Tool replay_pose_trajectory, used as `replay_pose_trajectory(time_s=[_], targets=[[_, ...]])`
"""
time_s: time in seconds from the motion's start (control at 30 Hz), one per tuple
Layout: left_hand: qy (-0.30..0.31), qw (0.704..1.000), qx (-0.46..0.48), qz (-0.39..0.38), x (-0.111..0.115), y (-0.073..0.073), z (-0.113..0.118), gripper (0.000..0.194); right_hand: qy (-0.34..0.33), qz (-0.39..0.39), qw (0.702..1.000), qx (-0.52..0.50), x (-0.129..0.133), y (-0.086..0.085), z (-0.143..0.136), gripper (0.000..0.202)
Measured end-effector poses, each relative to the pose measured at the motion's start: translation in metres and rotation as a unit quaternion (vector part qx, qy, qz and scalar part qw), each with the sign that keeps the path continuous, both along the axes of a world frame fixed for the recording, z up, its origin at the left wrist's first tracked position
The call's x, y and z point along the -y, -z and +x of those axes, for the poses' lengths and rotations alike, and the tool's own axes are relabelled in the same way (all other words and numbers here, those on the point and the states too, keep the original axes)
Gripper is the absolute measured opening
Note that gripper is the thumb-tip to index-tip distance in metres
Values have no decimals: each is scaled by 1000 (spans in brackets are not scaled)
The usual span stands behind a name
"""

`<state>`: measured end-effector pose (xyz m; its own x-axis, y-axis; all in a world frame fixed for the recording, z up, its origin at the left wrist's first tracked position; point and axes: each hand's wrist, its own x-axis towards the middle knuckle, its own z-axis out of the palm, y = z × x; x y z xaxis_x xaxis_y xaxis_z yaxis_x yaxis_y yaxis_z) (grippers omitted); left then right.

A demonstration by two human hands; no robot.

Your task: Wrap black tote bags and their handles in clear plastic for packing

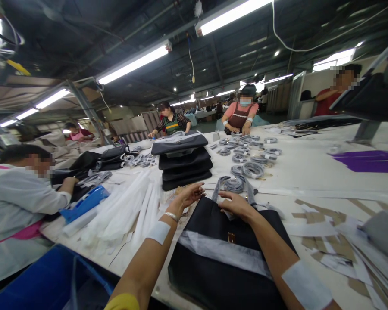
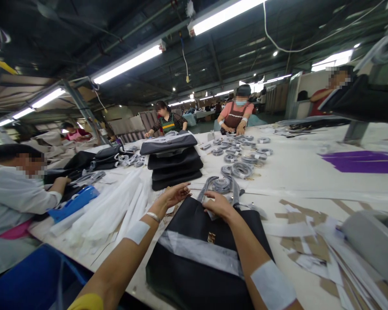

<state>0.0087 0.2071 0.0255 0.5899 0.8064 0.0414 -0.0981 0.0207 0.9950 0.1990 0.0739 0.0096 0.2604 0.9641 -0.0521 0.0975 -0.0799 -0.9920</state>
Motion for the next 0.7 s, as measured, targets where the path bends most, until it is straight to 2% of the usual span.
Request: replay_pose_trajectory(time_s=[0.13,0.23,0.43,0.53,0.7], targets=[[25,999,12,-37,10,-8,-6,45,51,32,998,-34,2,-2,4,38],[43,998,20,-33,15,-11,0,61,57,80,990,-98,-1,-5,4,35],[70,997,29,13,21,-13,18,59,9,171,967,-191,-1,-16,-1,41],[76,996,34,32,22,-12,24,64,-4,203,962,-182,-3,-16,-5,35],[75,996,30,38,20,-6,23,71,-3,219,972,-89,-4,-10,-13,43]])
